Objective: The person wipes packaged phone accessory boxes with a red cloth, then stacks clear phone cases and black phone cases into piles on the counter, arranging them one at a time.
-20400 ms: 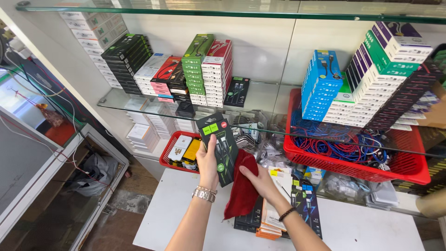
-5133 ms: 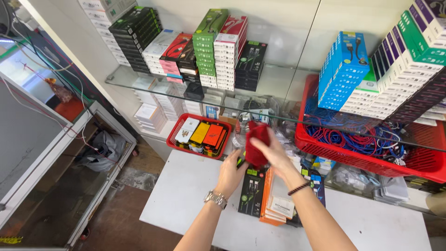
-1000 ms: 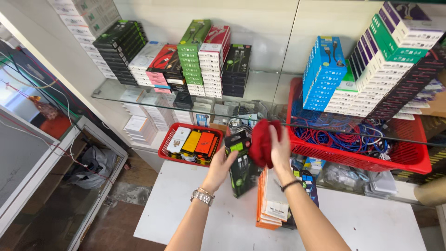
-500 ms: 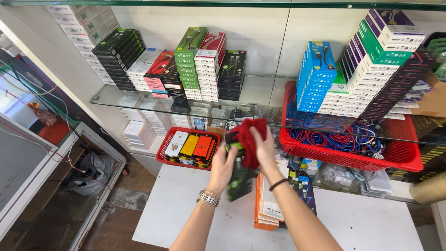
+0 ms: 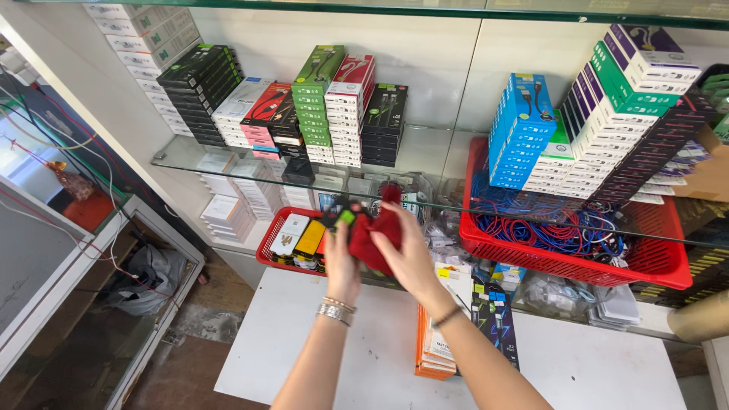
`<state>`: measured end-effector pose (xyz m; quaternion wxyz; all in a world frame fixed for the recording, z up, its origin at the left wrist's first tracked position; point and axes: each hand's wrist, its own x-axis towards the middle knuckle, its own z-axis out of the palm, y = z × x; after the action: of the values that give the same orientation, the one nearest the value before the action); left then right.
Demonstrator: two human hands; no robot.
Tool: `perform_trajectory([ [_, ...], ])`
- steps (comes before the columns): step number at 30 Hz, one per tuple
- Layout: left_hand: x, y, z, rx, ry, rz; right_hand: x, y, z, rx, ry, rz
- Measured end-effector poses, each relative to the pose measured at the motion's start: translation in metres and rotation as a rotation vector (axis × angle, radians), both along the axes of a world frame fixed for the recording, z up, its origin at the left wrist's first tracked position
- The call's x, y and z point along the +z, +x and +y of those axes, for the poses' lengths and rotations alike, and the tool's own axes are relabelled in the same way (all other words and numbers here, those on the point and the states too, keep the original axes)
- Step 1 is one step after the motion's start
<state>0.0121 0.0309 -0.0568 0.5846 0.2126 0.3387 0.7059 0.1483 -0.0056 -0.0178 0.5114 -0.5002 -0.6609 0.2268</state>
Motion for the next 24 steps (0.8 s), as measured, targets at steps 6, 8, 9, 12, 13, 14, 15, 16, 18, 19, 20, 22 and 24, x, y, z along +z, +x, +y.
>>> perform_trajectory([
  [6, 0.015, -0.029, 0.006, -0.071, 0.033, -0.068, -0.017, 0.010, -0.020, 0.103, 0.181, -0.296],
  [8, 0.019, -0.042, 0.007, -0.073, -0.061, 0.100, -0.025, 0.029, -0.021, 0.167, 0.100, -0.153],
  [9, 0.022, -0.042, 0.011, -0.092, -0.113, 0.162, -0.025, 0.031, -0.008, 0.155, -0.053, 0.135],
  [12, 0.017, -0.015, 0.012, -0.090, -0.140, 0.324, -0.020, 0.029, 0.028, 0.166, -0.427, 0.651],
  [13, 0.014, -0.002, 0.012, -0.050, -0.037, 0.364, -0.019, 0.023, 0.033, 0.209, -0.464, 0.591],
  [14, 0.013, 0.003, 0.015, -0.011, 0.068, 0.402, -0.019, 0.018, 0.034, 0.251, -0.498, 0.531],
  [15, 0.014, 0.002, 0.021, -0.017, 0.068, 0.324, -0.020, 0.014, 0.032, 0.250, -0.533, 0.501],
  [16, 0.016, -0.003, 0.028, -0.022, 0.069, 0.244, -0.022, 0.012, 0.025, 0.248, -0.568, 0.469],
  [18, 0.023, -0.018, 0.044, 0.005, 0.043, 0.118, -0.027, 0.017, 0.010, 0.251, -0.579, 0.382],
  [19, 0.027, -0.025, 0.051, 0.039, 0.014, 0.076, -0.027, 0.025, 0.005, 0.258, -0.557, 0.329],
  [20, 0.031, -0.033, 0.059, 0.077, -0.012, 0.033, -0.026, 0.035, 0.007, 0.269, -0.532, 0.276],
  [22, 0.039, -0.046, 0.077, 0.057, -0.046, 0.029, -0.013, 0.060, 0.035, 0.014, -0.384, 0.020],
  [24, 0.040, -0.043, 0.092, 0.007, -0.087, 0.060, 0.007, 0.084, 0.079, -0.102, -0.241, 0.102],
])
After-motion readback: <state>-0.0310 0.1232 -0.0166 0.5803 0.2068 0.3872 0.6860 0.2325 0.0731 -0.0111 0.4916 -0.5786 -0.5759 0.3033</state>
